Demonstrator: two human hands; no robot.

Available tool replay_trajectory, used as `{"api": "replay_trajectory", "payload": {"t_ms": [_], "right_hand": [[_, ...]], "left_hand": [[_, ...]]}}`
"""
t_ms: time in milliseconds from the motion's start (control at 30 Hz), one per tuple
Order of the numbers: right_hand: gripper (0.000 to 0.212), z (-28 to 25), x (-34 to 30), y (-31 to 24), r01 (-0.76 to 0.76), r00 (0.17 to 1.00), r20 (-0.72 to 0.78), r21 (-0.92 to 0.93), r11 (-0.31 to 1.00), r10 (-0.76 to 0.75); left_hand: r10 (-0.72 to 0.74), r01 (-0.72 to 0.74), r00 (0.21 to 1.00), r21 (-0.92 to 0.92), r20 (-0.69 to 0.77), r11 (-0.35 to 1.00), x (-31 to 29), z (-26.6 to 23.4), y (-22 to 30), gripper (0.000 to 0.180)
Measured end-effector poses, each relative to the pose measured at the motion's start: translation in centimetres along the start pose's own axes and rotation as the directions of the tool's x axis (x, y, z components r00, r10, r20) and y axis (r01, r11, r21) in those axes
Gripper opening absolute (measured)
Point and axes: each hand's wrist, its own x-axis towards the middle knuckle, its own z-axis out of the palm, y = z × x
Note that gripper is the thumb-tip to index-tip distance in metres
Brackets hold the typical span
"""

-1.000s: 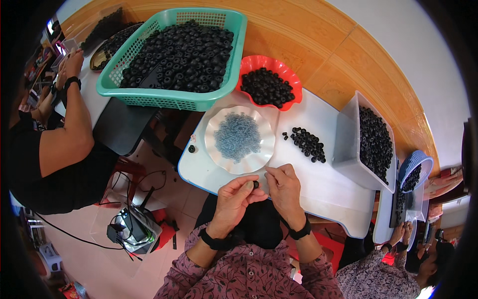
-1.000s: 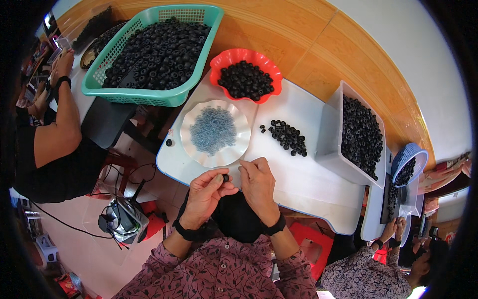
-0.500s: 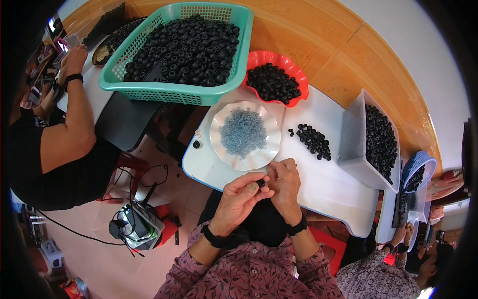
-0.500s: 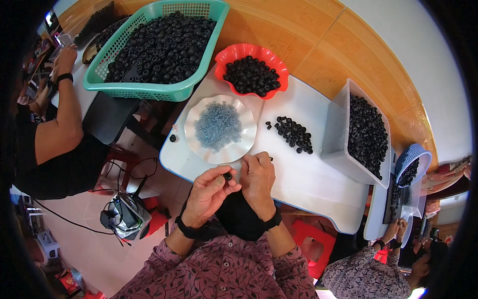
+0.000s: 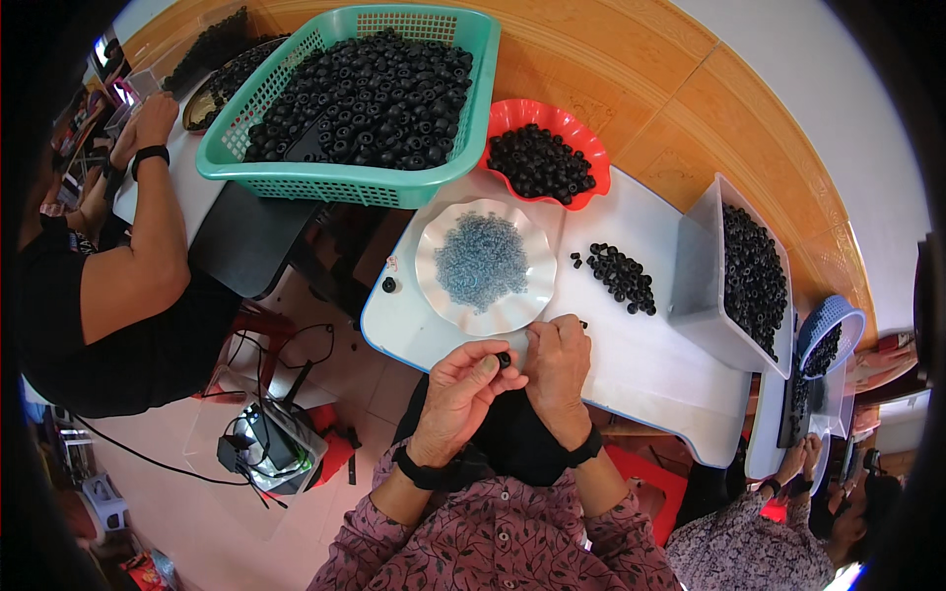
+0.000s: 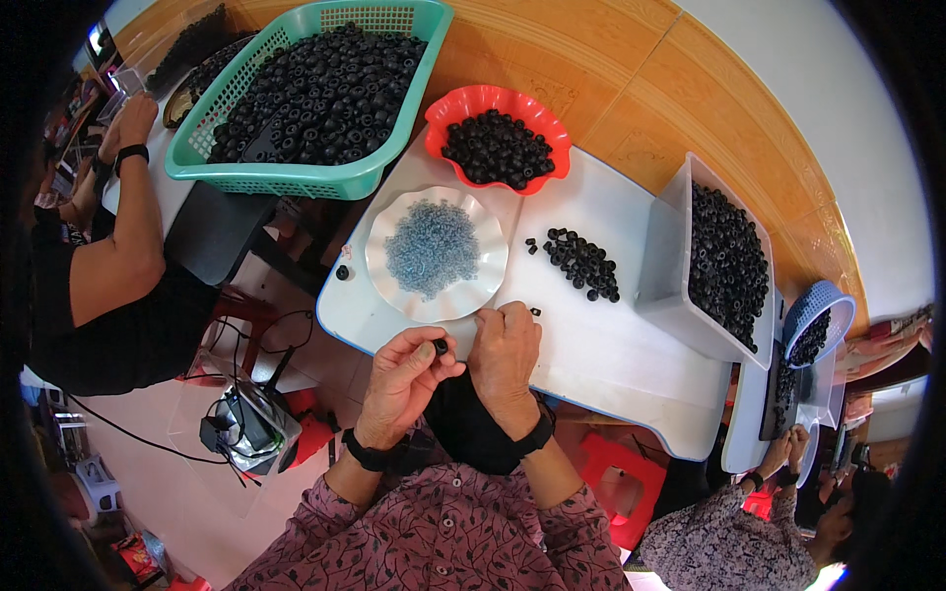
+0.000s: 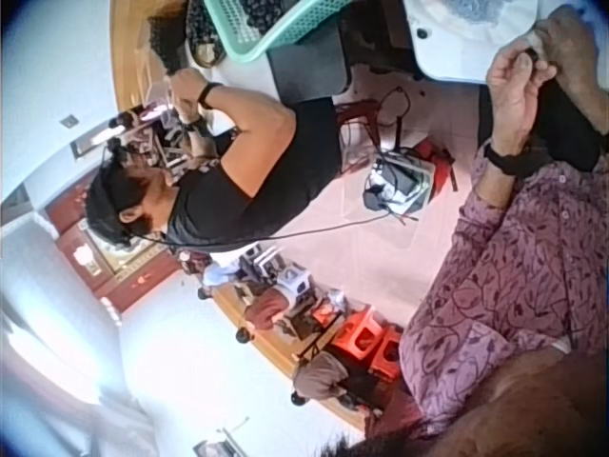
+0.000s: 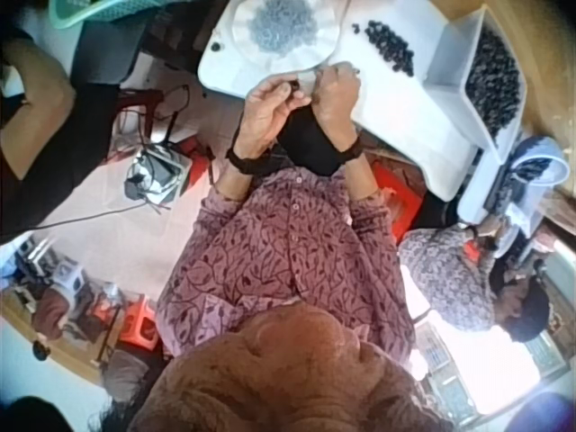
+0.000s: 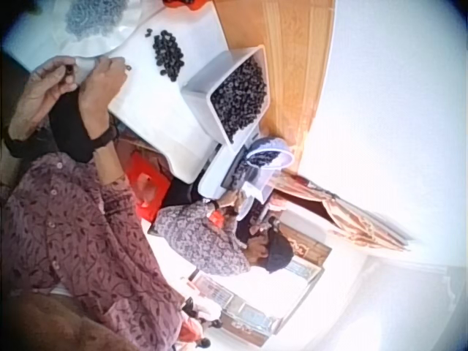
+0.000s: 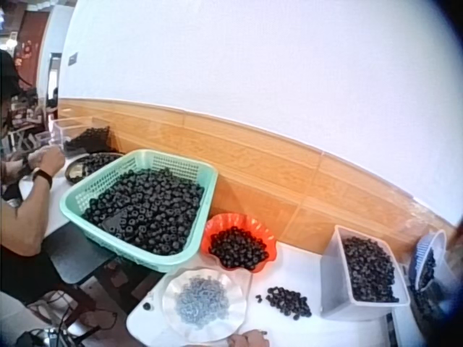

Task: Assembling small black plastic parts by manually inserting small blue components into them.

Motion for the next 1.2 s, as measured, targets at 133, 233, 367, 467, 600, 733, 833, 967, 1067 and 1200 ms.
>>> {"api": "replay_trajectory", "payload": {"t_ms": [133, 233, 367, 467, 600, 733, 833, 967, 1067, 1200], "right_hand": [[0.013, -0.5, -0.2, -0.4, 0.034, 0.999, 0.008, -0.010, 0.999, -0.033], [0.016, -1.8, -0.7, -0.6, 0.025, 0.999, 0.027, 0.068, 0.997, -0.027], [0.010, -5.0, -1.2, -2.0, -0.097, 0.989, 0.140, 0.413, 0.905, 0.042], [0.007, -6.3, -1.1, -2.9, -0.108, 0.986, 0.162, 0.507, 0.855, 0.028], [0.007, -6.7, -0.9, -2.9, -0.089, 0.988, 0.157, 0.549, 0.831, 0.003], [0.005, -6.9, -0.9, -2.9, -0.113, 0.984, 0.175, 0.569, 0.814, 0.015], [0.004, -7.3, -0.7, -2.6, -0.094, 0.981, 0.191, 0.562, 0.822, -0.018], [0.005, -7.5, -0.5, -2.0, -0.111, 0.972, 0.233, 0.568, 0.816, -0.031], [0.005, -7.9, -0.4, -2.1, -0.185, 0.959, 0.282, 0.596, 0.782, 0.011], [0.008, -7.9, -0.6, -1.6, -0.254, 0.943, 0.328, 0.628, 0.736, 0.046]], "left_hand": [[0.029, -0.029, 0.999, -0.008, -0.039, 1.000, -0.1, 0.1, -0.1, 0.022], [0.030, -0.031, 0.999, -0.011, -0.020, 0.999, -0.1, 0.0, -0.1, 0.023], [-0.006, 0.007, 0.999, 0.018, -0.037, 1.000, 0.0, 0.3, -0.1, 0.023], [-0.029, 0.029, 0.999, -0.001, -0.034, 1.000, 0.0, 0.2, -0.3, 0.024], [-0.040, 0.041, 0.999, 0.020, -0.027, 0.999, 0.0, 0.5, -0.7, 0.023], [-0.048, 0.052, 0.998, 0.078, -0.047, 0.996, -0.1, 0.6, -1.0, 0.022], [-0.050, 0.054, 0.998, 0.102, -0.043, 0.993, -0.2, 0.8, -1.0, 0.022], [-0.063, 0.065, 0.998, 0.125, -0.019, 0.990, -0.2, 0.8, -1.1, 0.022], [-0.089, 0.093, 0.995, 0.153, -0.032, 0.984, -0.2, 1.0, -1.3, 0.022], [-0.115, 0.113, 0.993, 0.155, 0.001, 0.981, -0.1, 1.0, -1.5, 0.022]]}}
